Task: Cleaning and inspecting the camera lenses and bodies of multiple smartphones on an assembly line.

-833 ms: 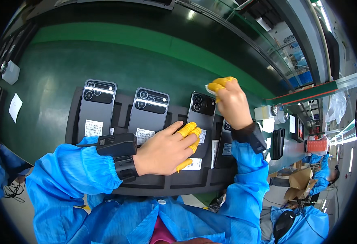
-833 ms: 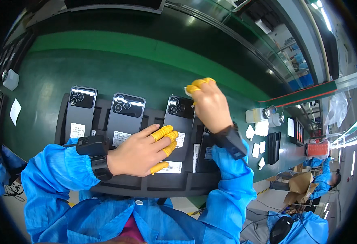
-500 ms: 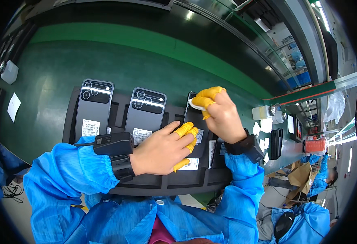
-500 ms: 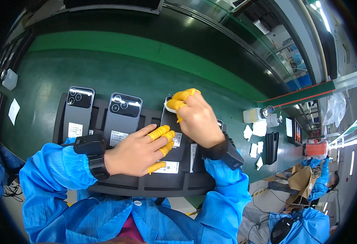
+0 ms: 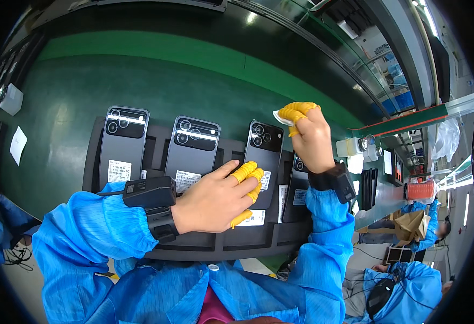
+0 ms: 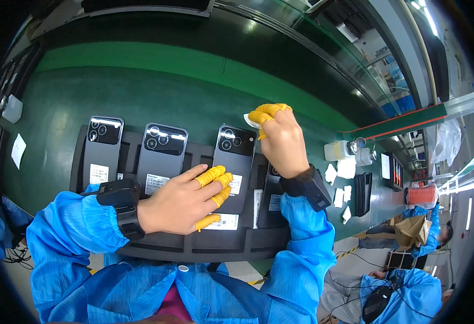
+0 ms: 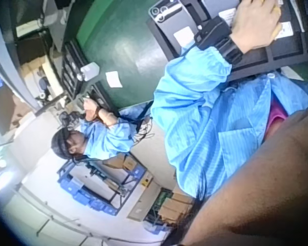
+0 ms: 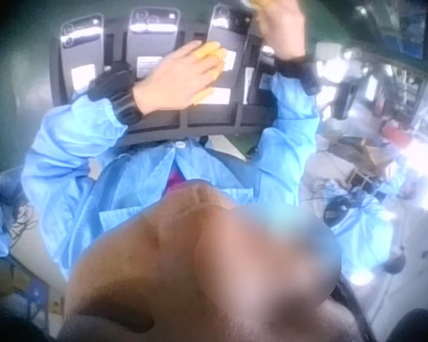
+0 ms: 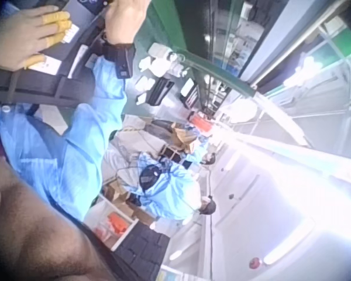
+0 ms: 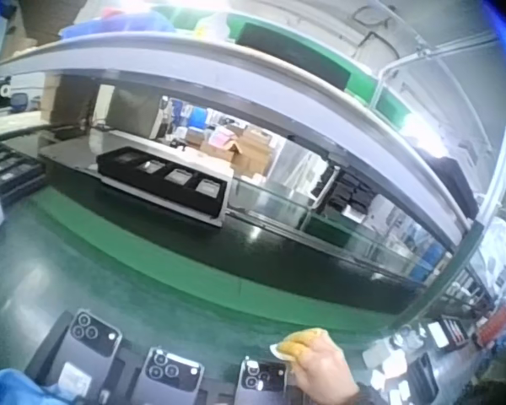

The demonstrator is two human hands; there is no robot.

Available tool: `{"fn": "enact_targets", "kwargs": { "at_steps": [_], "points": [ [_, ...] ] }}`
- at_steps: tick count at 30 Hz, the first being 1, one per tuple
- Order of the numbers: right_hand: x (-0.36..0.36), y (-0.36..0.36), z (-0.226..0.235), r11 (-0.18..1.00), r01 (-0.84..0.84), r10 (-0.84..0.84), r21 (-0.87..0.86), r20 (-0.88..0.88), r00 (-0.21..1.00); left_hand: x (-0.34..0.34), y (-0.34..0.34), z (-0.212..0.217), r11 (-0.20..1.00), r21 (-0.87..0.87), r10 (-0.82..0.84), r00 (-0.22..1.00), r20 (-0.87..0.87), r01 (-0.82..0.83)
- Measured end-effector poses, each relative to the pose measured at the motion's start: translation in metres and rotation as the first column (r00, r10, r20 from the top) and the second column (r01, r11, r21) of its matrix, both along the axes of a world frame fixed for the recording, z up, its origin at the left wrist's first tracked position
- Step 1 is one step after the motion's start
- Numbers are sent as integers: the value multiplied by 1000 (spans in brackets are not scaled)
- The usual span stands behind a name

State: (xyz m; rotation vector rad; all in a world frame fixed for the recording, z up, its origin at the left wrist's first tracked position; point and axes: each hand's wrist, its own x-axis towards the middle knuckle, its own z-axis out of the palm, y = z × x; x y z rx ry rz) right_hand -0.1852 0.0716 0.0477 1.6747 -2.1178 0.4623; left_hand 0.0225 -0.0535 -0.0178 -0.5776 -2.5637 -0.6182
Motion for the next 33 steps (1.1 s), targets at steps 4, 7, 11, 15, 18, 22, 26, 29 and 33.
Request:
{"fn": "enact_targets", "kwargs": {
  "at_steps": [4, 7, 11, 15, 18, 22, 26, 29, 33],
  "points": [
    [17, 0, 4, 999, -47, 48, -23, 79, 996, 0, -1, 1, 1000, -8, -13, 1000, 29, 13],
    [29, -1, -3, 993, -88, 83, 74, 69, 994, 0, -2, 3, 1000, 4, -24, 999, 28, 24],
    [37, 23, -4, 998, -30, 25, 61, 81, 996, 1, -2, 2, 1000, 23, -12, 1000, -27, 13],
    [55, 53, -1, 973, -38, -4, 230, 176, 984, 2, -3, 5, 998, -49, -23, 997, 70, 27],
    [57, 29, 10, 992, -118, 110, 52, 149, 983, 2, -3, 6, 997, -69, -24, 996, 86, 30],
    [30, 8, 6, 997, -81, 81, 4, 60, 995, 2, -3, 6, 999, -29, -26, 999, 41, 28],
    [31, 2, 5, 989, -100, 90, 109, 95, 991, 1, -2, 6, 999, -41, -29, 996, 87, 33],
    [38, 3, 0, 985, -130, 123, 116, 64, 990, 1, -2, 6, 998, -53, -22, 997, 68, 26],
    [46, 11, 3, 976, -112, 109, 188, 27, 994, 2, -3, 3, 999, -38, -17, 999, 51, 19]
  ]
}}
